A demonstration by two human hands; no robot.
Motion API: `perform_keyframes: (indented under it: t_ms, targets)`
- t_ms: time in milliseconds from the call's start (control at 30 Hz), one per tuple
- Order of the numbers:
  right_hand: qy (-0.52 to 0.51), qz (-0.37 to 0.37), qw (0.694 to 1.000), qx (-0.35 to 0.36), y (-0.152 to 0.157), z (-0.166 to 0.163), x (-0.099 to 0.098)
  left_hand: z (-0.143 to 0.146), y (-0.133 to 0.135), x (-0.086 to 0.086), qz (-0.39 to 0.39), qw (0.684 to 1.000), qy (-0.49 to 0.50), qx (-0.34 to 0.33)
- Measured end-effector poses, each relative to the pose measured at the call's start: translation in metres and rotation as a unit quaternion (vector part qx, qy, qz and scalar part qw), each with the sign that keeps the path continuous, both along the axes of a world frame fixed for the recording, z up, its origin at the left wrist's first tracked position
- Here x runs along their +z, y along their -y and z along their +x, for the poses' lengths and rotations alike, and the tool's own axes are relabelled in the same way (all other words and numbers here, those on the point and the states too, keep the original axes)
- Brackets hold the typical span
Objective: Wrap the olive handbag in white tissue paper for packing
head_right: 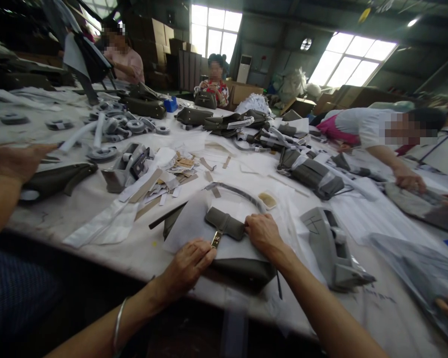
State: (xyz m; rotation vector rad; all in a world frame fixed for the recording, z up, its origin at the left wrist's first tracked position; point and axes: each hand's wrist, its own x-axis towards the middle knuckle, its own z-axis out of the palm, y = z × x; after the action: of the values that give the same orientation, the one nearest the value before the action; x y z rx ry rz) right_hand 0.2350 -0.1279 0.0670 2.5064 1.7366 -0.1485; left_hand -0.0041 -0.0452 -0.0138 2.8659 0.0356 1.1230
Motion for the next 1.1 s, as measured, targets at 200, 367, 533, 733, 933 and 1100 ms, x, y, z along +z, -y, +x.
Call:
perform_keyframes:
  t_ms: [200,367,533,733,933,1100]
  targets:
    - [-0.023,-0.009,1.0,0.005,-0.013,0.02,-0.009,0.001,0.0,0.001,-0.002,1.0,-0.003,-0.001]
    - [-0.05,-0.006,0.998,-0.038,-0.02,0.043,-0.001,0.001,0.0,-0.001,-0.002,1.0,-0.009,-0.005]
    - [-0.028,0.099,0.993,-0.059,-0.003,0.033,0.024,0.001,0.001,0.001,0.001,1.0,-0.011,0.0]
    - [-0.136,0.132,0.974,0.125,0.034,-0.017,0.025,0.0,0.001,0.005,-0.002,1.0,-0.016,0.007]
    - [-0.134,0.074,0.987,0.057,0.024,-0.008,0.002,0.0,0.001,0.004,-0.011,1.0,-0.015,-0.002]
    - [-0.103,0.04,0.993,0.033,0.013,0.003,-0.006,0.001,0.002,0.005,-0.004,1.0,-0.015,0.01]
